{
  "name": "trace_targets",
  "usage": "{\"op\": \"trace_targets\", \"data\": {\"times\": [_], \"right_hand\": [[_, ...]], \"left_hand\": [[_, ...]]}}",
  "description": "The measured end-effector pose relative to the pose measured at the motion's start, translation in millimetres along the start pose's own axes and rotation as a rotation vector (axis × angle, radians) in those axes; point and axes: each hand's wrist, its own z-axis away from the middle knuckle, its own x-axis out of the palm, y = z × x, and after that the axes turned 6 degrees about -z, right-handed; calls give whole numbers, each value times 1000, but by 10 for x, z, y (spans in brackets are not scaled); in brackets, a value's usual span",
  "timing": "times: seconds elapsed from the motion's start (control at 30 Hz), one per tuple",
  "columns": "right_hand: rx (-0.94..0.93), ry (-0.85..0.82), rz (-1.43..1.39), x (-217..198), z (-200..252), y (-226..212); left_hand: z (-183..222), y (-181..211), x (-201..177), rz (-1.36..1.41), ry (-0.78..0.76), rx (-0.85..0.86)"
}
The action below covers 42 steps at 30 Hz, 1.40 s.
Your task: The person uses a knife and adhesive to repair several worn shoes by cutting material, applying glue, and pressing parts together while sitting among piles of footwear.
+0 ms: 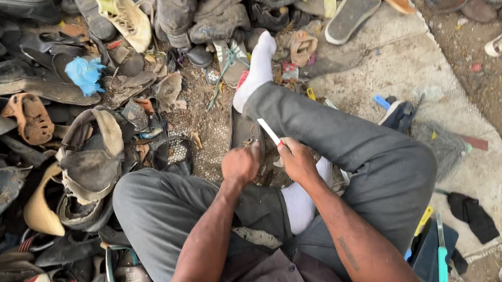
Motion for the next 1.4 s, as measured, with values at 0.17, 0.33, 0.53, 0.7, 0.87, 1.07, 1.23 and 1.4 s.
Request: {"op": "trace_targets", "data": {"times": [0.17,0.33,0.53,0.7,0.87,1.07,1.23,1.4], "right_hand": [[72,6,90,31,29,-128],[107,-72,15,159,91,-278],[47,-32,-20,43,119,-431],[84,-35,-35,162,173,-455],[73,-5,-122,211,232,-317],[214,110,-12,288,-115,341],[-5,-10,210,526,-260,614],[25,-58,398,518,-517,238]], "left_hand": [[99,-158,185,125,333,91],[88,-200,155,145,338,69],[193,-172,43,136,351,97],[14,-307,175,60,301,73],[-365,-268,327,-41,185,39],[-530,-511,488,27,47,11],[-632,-636,835,98,125,-18],[-469,-453,741,157,472,147]]}}
